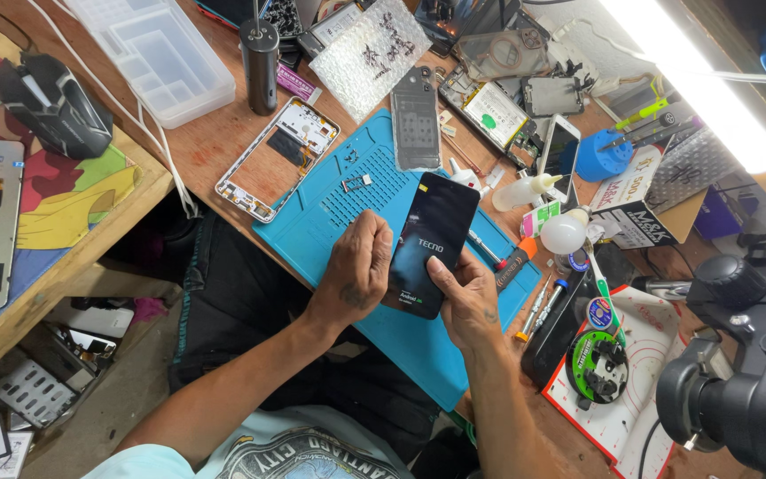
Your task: The person disassembles a smartphone, removes the battery, and replaces it with a new one. They then reassemble the phone and test it by turning it on.
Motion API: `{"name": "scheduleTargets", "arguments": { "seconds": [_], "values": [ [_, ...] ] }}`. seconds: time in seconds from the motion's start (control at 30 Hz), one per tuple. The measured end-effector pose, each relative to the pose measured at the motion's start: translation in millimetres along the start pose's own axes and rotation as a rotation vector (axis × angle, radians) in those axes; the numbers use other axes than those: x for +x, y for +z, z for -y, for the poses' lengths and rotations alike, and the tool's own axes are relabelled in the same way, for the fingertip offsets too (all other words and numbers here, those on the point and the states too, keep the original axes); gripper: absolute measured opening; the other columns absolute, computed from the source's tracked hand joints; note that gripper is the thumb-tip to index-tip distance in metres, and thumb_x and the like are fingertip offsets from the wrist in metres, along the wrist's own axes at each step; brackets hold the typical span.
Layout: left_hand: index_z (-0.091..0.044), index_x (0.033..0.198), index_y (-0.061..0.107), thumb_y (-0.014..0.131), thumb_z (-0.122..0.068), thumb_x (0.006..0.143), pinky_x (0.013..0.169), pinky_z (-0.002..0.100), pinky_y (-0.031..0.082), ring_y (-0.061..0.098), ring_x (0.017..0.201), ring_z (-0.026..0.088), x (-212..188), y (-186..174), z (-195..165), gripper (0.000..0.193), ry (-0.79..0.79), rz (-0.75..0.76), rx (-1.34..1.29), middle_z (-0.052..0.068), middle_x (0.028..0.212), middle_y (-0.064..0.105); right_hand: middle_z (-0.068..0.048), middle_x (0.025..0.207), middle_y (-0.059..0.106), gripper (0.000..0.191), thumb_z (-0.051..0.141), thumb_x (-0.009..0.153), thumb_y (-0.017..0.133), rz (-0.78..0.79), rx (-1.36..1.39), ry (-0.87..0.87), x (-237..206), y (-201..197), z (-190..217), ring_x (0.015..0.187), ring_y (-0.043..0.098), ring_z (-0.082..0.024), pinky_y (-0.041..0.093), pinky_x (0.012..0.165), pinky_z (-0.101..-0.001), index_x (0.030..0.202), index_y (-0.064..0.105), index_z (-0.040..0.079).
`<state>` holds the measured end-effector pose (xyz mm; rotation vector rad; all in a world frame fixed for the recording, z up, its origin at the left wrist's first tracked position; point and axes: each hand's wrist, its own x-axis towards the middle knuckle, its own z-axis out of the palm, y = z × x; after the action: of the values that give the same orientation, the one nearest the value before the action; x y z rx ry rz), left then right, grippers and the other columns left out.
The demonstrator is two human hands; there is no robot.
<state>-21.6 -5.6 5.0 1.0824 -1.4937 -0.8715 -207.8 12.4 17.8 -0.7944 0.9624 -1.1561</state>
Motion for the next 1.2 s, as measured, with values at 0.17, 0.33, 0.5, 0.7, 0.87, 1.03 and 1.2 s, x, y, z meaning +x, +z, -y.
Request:
{"name": "scheduleTargets", "arguments": {
  "seconds": [0.17, 0.33, 0.5, 0.7, 0.87, 1.03, 1.2],
  "values": [
    [-0.007, 0.079, 0.042, 0.037, -0.031, 0.111, 0.05, 0.033, 0.037, 0.039, 0.054, 0.014, -1, -10, 9, 0.04, -0.132, -0.088, -0.036, 0.006, 0.062, 0.038, -0.014, 0.12, 0.069, 0.046, 0.006, 0.094, 0.072, 0.064, -0.037, 0.016, 2, -3, 3, 0.107, 0.067, -0.016, 0.055, 0.099, -0.0318, 0.136, 0.057, -0.006],
    [-0.006, 0.072, 0.04, 0.05, -0.037, 0.11, 0.048, 0.03, 0.031, 0.032, 0.053, 0.009, -5, -29, 22, 0.05, -0.215, -0.224, -0.048, 0.004, 0.058, 0.035, -0.016, 0.115, 0.07, 0.047, 0.005, 0.093, 0.072, -0.009, -0.236, -0.053, 0, -10, 22, 0.103, 0.069, -0.018, 0.057, 0.096, -0.0322, 0.135, 0.055, -0.009],
    [-0.006, 0.081, 0.052, 0.051, -0.033, 0.111, 0.056, 0.026, 0.047, 0.051, 0.061, 0.007, -8, -34, 27, 0.04, -0.083, -0.339, -0.12, 0.001, 0.067, 0.054, -0.009, 0.12, 0.07, 0.047, 0.006, 0.091, 0.07, -0.066, -0.429, -0.175, -12, -20, 45, 0.11, 0.067, -0.013, 0.053, 0.099, -0.0272, 0.134, 0.055, -0.005],
    [-0.004, 0.079, 0.051, 0.052, -0.03, 0.11, 0.056, 0.029, 0.043, 0.048, 0.06, 0.011, -10, -30, 24, 0.041, -0.064, -0.341, -0.011, 0.003, 0.065, 0.051, -0.012, 0.106, 0.073, 0.039, 0.006, 0.091, 0.073, -0.003, -0.398, 0.036, -16, -17, 21, 0.095, 0.07, -0.015, 0.06, 0.089, -0.0316, 0.125, 0.06, -0.006],
    [-0.004, 0.078, 0.051, 0.052, -0.031, 0.109, 0.055, 0.029, 0.041, 0.046, 0.058, 0.011, -11, -32, 20, 0.041, -0.061, -0.324, 0.03, 0.003, 0.065, 0.049, -0.01, 0.105, 0.072, 0.04, 0.006, 0.09, 0.073, -0.007, -0.431, 0.078, -11, -3, 11, 0.093, 0.069, -0.013, 0.06, 0.082, -0.0286, 0.126, 0.059, -0.004],
    [-0.006, 0.077, 0.052, 0.051, -0.032, 0.109, 0.053, 0.027, 0.041, 0.046, 0.057, 0.01, -8, -32, 19, 0.041, -0.037, -0.31, 0.052, 0.001, 0.065, 0.049, -0.01, 0.097, 0.073, 0.042, 0.012, 0.087, 0.072, -0.101, -0.578, 0.199, -9, 5, 14, 0.084, 0.071, -0.014, 0.064, 0.069, -0.0314, 0.125, 0.058, -0.001],
    [-0.006, 0.076, 0.051, 0.051, -0.031, 0.11, 0.053, 0.028, 0.041, 0.045, 0.057, 0.01, -9, -34, 19, 0.042, -0.054, -0.294, 0.076, 0.001, 0.064, 0.048, -0.01, 0.097, 0.073, 0.043, 0.019, 0.09, 0.077, -0.015, -0.79, 0.057, -3, 4, 16, 0.086, 0.069, -0.009, 0.059, 0.074, -0.0227, 0.123, 0.062, -0.002]
  ]
}}
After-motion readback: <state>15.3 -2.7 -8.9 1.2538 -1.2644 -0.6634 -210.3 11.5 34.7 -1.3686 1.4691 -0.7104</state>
